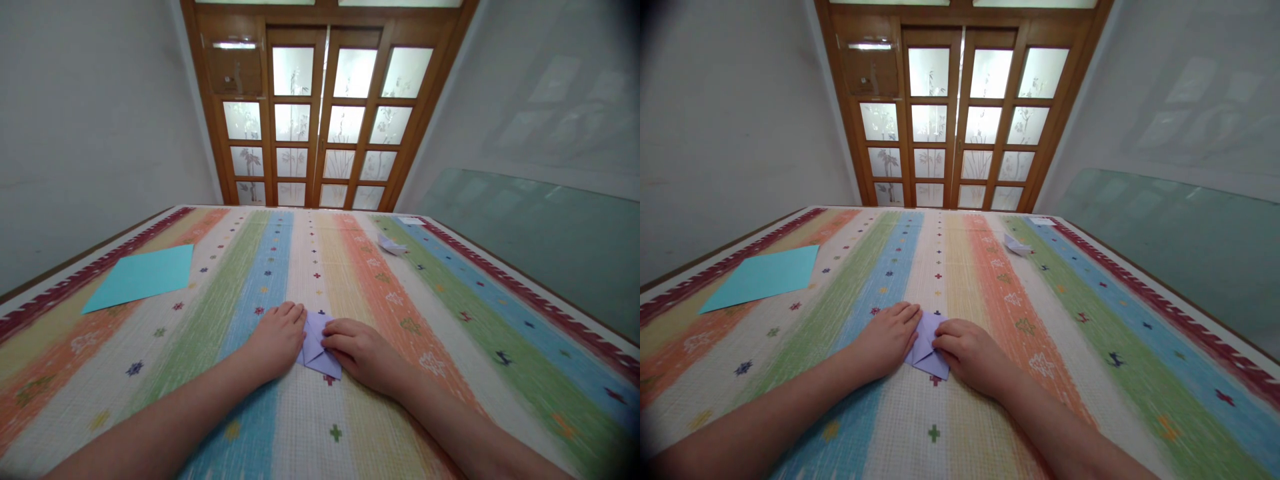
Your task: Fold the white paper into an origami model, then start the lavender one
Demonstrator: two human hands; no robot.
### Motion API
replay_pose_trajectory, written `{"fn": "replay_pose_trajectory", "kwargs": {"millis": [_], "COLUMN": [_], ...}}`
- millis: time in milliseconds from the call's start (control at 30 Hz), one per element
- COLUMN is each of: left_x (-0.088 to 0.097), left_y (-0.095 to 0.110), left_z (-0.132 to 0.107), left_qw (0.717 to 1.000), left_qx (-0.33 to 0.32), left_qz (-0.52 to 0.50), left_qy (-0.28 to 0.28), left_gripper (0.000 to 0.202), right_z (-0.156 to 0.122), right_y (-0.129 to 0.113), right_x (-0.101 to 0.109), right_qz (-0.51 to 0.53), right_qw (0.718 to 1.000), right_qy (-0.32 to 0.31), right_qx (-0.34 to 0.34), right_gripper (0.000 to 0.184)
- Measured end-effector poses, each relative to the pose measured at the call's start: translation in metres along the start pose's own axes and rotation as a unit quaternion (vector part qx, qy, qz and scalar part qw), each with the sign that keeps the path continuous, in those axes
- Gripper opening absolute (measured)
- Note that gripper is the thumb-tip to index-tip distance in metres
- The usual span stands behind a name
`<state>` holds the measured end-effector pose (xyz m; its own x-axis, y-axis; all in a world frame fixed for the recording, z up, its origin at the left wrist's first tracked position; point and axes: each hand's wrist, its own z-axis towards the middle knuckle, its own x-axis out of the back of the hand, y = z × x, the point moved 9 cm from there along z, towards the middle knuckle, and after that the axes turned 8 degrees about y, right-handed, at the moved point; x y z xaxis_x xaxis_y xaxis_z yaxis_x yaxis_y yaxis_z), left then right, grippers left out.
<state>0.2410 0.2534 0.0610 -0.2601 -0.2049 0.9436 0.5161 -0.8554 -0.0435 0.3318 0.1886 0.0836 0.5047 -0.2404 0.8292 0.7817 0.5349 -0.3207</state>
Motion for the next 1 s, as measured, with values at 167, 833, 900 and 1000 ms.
{"fn": "replay_pose_trajectory", "kwargs": {"millis": [167,833,900,1000], "left_x": [0.003,0.012,0.013,0.011], "left_y": [-0.007,-0.011,-0.009,-0.009], "left_z": [-0.001,0.009,0.009,0.009], "left_qw": [1.000,0.998,0.998,0.998], "left_qx": [0.029,0.023,0.018,0.021], "left_qz": [-0.003,-0.060,-0.055,-0.050], "left_qy": [-0.007,0.020,0.016,0.013], "left_gripper": [0.049,0.033,0.028,0.026], "right_z": [-0.002,0.000,-0.001,-0.002], "right_y": [0.003,0.001,0.002,0.003], "right_x": [-0.001,-0.004,-0.005,-0.005], "right_qz": [0.000,0.015,0.018,0.023], "right_qw": [1.000,0.999,0.999,0.999], "right_qy": [-0.003,-0.013,-0.016,-0.014], "right_qx": [-0.002,0.026,0.027,0.025], "right_gripper": [0.022,0.025,0.025,0.026]}}
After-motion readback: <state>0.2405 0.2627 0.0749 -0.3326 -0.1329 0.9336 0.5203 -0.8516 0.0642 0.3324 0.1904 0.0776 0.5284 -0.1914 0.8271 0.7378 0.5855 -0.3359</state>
